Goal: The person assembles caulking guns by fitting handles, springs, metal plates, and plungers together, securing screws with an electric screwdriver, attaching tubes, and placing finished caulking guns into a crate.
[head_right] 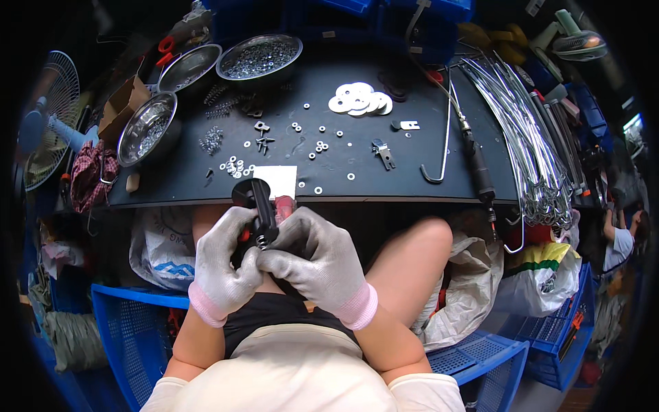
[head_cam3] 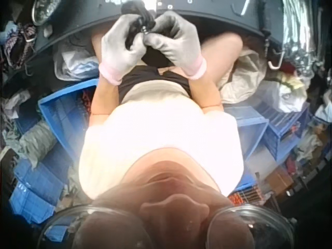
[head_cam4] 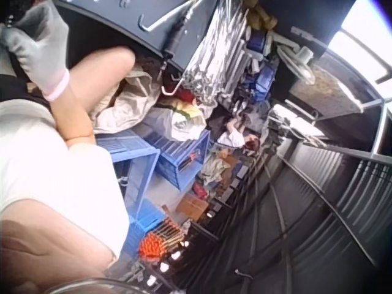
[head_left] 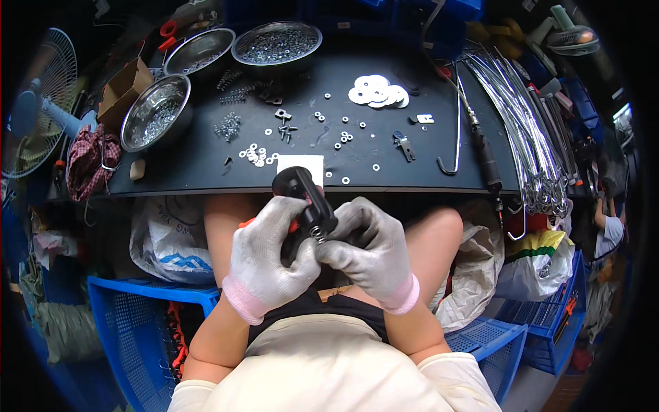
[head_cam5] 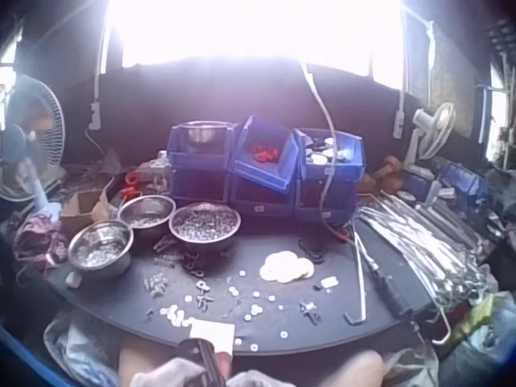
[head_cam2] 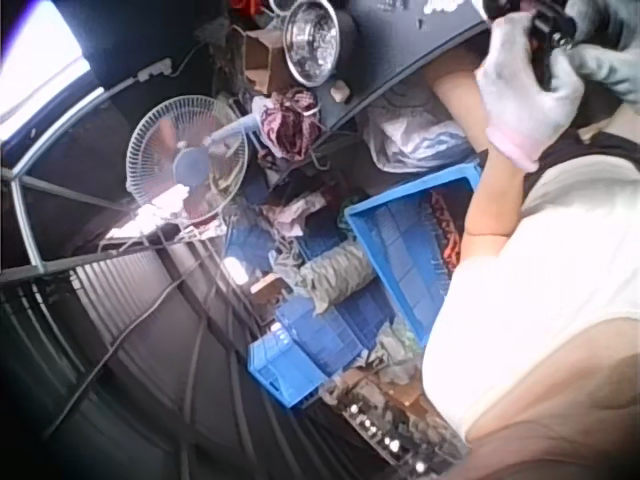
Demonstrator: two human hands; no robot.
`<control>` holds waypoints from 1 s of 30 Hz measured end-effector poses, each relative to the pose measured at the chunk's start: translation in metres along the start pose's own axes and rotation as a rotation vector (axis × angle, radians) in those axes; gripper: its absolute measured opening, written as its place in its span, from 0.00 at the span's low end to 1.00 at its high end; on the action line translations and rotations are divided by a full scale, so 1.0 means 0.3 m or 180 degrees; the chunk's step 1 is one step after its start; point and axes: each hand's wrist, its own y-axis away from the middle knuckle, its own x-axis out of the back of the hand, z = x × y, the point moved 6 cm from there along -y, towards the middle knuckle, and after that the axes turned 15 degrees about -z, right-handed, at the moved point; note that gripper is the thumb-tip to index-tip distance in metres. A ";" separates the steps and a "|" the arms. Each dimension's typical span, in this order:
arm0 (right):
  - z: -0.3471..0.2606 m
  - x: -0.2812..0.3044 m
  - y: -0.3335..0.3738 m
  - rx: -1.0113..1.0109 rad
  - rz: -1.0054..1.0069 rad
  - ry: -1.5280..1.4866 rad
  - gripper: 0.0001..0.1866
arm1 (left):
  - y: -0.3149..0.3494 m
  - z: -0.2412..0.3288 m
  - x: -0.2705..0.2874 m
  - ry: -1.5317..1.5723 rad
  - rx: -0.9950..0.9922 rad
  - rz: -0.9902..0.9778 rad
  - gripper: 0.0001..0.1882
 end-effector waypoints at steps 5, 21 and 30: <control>-0.051 0.260 -0.052 -0.0164 0.0047 0.2289 0.09 | 0.098 -0.112 -0.047 0.0662 0.0682 -0.0573 0.16; -0.068 0.630 -0.041 -0.0400 0.1742 0.2198 0.07 | 0.076 -0.190 0.032 0.0841 0.0510 0.0286 0.18; 0.081 0.436 0.069 0.0130 0.2283 0.2152 0.12 | 0.046 -0.217 0.036 0.1116 0.0577 0.0325 0.16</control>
